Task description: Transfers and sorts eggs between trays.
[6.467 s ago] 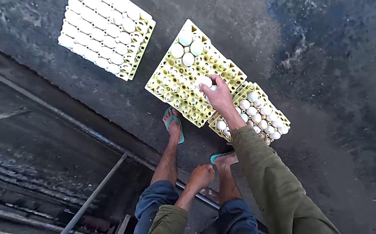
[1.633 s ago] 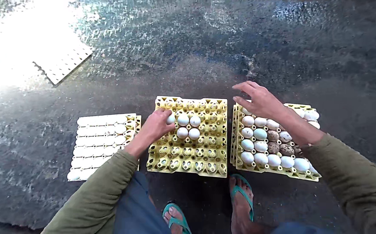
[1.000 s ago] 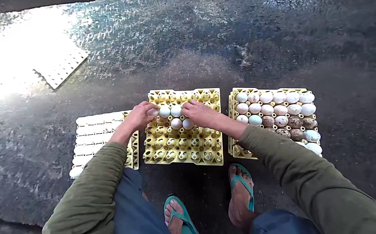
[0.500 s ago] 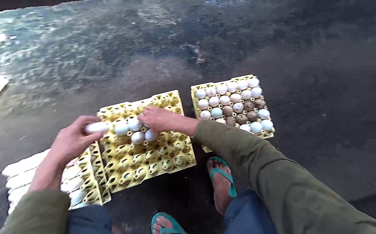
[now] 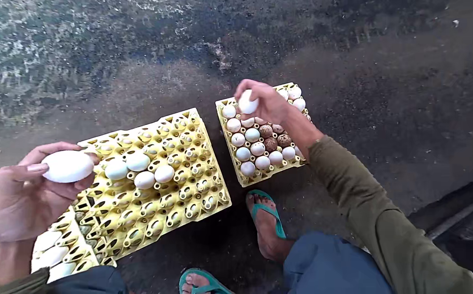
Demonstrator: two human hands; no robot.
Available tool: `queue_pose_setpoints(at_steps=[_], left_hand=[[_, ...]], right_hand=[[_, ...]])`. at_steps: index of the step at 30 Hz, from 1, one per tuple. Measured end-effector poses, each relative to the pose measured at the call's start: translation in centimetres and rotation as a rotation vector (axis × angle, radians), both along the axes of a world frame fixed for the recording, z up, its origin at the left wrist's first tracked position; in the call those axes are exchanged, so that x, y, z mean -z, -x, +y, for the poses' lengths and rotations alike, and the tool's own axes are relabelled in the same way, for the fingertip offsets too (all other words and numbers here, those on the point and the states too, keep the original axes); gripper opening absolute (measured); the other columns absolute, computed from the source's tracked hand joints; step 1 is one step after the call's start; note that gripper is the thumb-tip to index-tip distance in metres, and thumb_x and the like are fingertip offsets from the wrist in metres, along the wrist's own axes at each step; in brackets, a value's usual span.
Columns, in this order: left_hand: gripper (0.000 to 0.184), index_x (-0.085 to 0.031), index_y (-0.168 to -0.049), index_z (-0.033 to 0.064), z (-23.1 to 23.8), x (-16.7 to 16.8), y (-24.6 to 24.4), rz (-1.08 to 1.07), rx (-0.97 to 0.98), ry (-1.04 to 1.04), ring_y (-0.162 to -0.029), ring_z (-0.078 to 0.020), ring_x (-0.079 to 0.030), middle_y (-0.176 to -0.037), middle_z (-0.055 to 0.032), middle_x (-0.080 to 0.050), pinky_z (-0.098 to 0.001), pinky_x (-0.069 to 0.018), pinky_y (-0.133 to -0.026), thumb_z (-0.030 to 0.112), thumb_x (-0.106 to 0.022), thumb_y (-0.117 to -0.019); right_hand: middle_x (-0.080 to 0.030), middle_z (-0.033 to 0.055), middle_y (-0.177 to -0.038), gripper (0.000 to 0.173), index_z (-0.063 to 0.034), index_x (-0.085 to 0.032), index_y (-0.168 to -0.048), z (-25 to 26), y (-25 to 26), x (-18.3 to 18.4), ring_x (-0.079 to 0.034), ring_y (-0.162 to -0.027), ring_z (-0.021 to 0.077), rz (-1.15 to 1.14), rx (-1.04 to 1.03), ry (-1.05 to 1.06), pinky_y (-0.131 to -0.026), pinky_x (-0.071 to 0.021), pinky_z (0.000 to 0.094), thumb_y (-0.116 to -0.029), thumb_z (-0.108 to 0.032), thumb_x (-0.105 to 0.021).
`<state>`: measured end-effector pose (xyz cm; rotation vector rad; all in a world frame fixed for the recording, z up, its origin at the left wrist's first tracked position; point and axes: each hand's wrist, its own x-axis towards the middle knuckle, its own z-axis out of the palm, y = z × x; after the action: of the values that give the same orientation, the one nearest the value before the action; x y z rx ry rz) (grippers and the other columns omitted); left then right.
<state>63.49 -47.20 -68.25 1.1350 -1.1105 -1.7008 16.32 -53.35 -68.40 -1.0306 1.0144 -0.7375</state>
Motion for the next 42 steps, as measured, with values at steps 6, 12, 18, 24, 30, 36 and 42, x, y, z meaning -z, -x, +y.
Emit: queue_pose_setpoints(at_steps=[6,12,18,24,30,36,42], left_hand=[[0.035,-0.068,-0.118,0.0275,0.0,-0.4,7.2,-0.118,0.173,-0.089,-0.073,-0.008,-0.069,-0.096,0.0,-0.072,-0.0227,-0.0595,-0.065,0.047,-0.066,-0.0888],[0.041,-0.06,-0.127,0.0103,0.7,1.2,16.7,-0.404,0.382,0.066,-0.088,-0.014,-0.07,-0.109,-0.0047,-0.069,-0.0329,-0.0611,-0.078,0.012,-0.072,-0.0876],[0.046,-0.062,-0.125,0.009,-0.6,4.9,23.5,-0.604,0.492,0.366,-0.081,-0.016,-0.069,-0.102,-0.0067,-0.07,-0.0399,-0.059,-0.074,0.027,-0.079,-0.0874],[0.047,-0.062,-0.126,0.0022,-1.9,7.4,28.2,-0.708,0.526,0.549,-0.098,-0.0317,-0.068,-0.119,-0.0187,-0.065,-0.0534,-0.0562,-0.086,0.024,-0.08,-0.0884],[0.045,-0.063,-0.126,0.0009,-2.3,9.2,32.4,-0.763,0.635,0.625,-0.115,-0.0385,-0.064,-0.123,-0.0221,-0.065,-0.057,-0.0522,-0.097,0.024,-0.077,-0.0905],[0.042,-0.068,-0.127,0.003,0.7,6.1,30.6,-0.758,0.546,0.587,-0.109,-0.033,-0.066,-0.126,-0.0193,-0.063,-0.0503,-0.0568,-0.09,0.034,-0.065,-0.0992],[0.033,-0.07,-0.098,0.0005,8.1,1.7,18.8,-0.892,0.6,0.722,-0.093,-0.0349,-0.07,-0.097,-0.0187,-0.069,-0.0503,-0.0581,-0.076,0.031,-0.056,-0.1022]], right_hand=[[-0.072,0.0158,-0.107,0.031,-0.0041,-0.072,-0.113,2.2,3.0,3.5,-0.069,-0.102,0.0316,1.052,-0.355,0.178,-0.093,-0.053,0.0558,-0.0976,-0.031,-0.068],[-0.067,0.0231,-0.1,0.042,-0.0002,-0.067,-0.109,4.9,-0.5,4.6,-0.067,-0.094,0.0434,1.316,-0.458,0.259,-0.074,-0.0556,0.0615,-0.0796,-0.025,-0.084],[-0.067,0.0201,-0.088,0.022,-0.0007,-0.068,-0.091,5.0,-1.2,4.2,-0.068,-0.087,0.0418,1.367,-0.469,0.337,-0.065,-0.0529,0.0592,-0.0772,-0.011,-0.081],[-0.072,0.0144,-0.114,0.044,-0.0075,-0.072,-0.121,2.1,5.4,0.9,-0.068,-0.106,0.0296,0.954,-0.331,0.205,-0.095,-0.0535,0.0553,-0.0841,-0.029,-0.083],[-0.069,0.0117,-0.113,0.039,-0.0041,-0.069,-0.126,2.9,8.5,-0.5,-0.067,-0.077,0.0152,0.477,-0.165,0.096,-0.067,-0.0595,0.0329,-0.0878,-0.01,-0.075],[-0.072,0.0037,-0.103,0.04,-0.0134,-0.072,-0.122,1.8,3.2,-3.2,-0.066,-0.069,0.0131,0.506,-0.22,0.204,-0.055,-0.0579,0.0308,-0.0826,-0.017,-0.074],[-0.073,0.0067,-0.112,0.05,-0.0108,-0.067,-0.124,-0.7,-9.7,-3.3,-0.07,-0.099,0.0215,0.639,-0.536,0.395,-0.087,-0.0567,0.0506,-0.0817,-0.03,-0.084]])
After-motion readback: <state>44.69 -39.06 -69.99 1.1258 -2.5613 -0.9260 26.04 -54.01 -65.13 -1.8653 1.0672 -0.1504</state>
